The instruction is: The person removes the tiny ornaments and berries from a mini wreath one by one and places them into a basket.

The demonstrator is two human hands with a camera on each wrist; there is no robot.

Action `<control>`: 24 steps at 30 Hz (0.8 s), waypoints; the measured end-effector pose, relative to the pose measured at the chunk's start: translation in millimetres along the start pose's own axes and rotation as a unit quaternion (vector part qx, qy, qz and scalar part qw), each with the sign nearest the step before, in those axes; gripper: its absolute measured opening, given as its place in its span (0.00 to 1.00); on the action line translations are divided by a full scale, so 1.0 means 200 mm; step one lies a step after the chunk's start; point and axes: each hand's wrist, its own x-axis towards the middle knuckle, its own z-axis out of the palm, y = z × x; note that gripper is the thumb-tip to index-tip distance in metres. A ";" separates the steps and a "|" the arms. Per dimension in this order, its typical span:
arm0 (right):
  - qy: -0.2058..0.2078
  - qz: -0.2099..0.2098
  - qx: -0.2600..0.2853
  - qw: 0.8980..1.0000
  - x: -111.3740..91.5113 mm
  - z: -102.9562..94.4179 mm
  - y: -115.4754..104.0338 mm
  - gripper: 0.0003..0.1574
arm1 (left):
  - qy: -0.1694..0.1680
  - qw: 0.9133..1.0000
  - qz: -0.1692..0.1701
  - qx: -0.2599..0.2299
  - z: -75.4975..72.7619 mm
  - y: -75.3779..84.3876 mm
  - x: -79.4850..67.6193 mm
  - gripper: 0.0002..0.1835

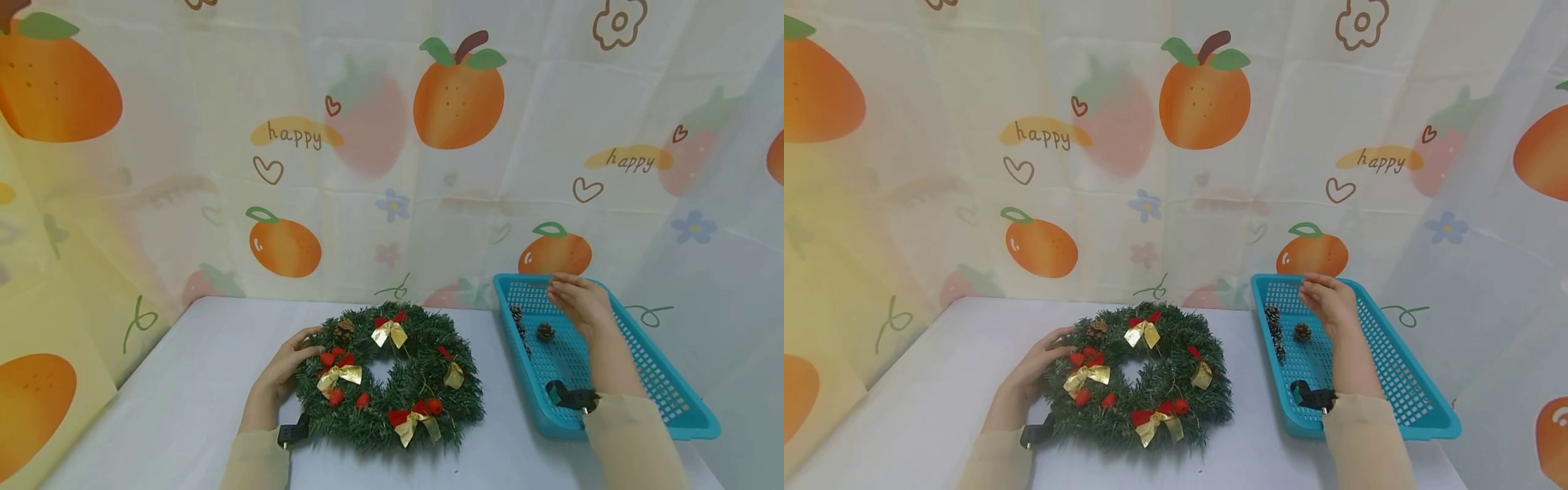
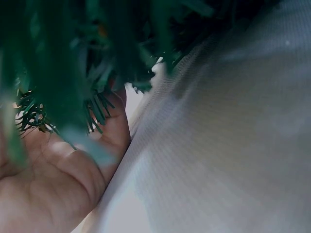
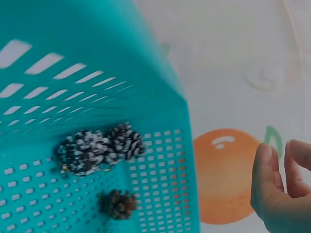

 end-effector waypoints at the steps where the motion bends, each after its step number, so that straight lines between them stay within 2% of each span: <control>1: -0.003 -0.004 0.002 1.000 0.00 0.01 -0.01 0.11 | 0.000 1.000 0.001 0.000 0.00 0.00 0.00 0.31; 13: -0.034 -0.039 -0.021 0.998 -0.02 0.11 -0.09 0.09 | 0.001 1.000 0.005 0.022 -0.01 -0.01 -0.01 0.30; 19: -0.048 -0.041 -0.016 0.998 -0.03 0.15 -0.09 0.10 | 0.003 1.000 0.005 0.019 -0.01 -0.01 -0.01 0.30; 24: -0.060 -0.052 -0.044 0.996 -0.03 0.19 -0.09 0.09 | -0.002 1.000 0.009 0.006 0.00 -0.01 0.00 0.30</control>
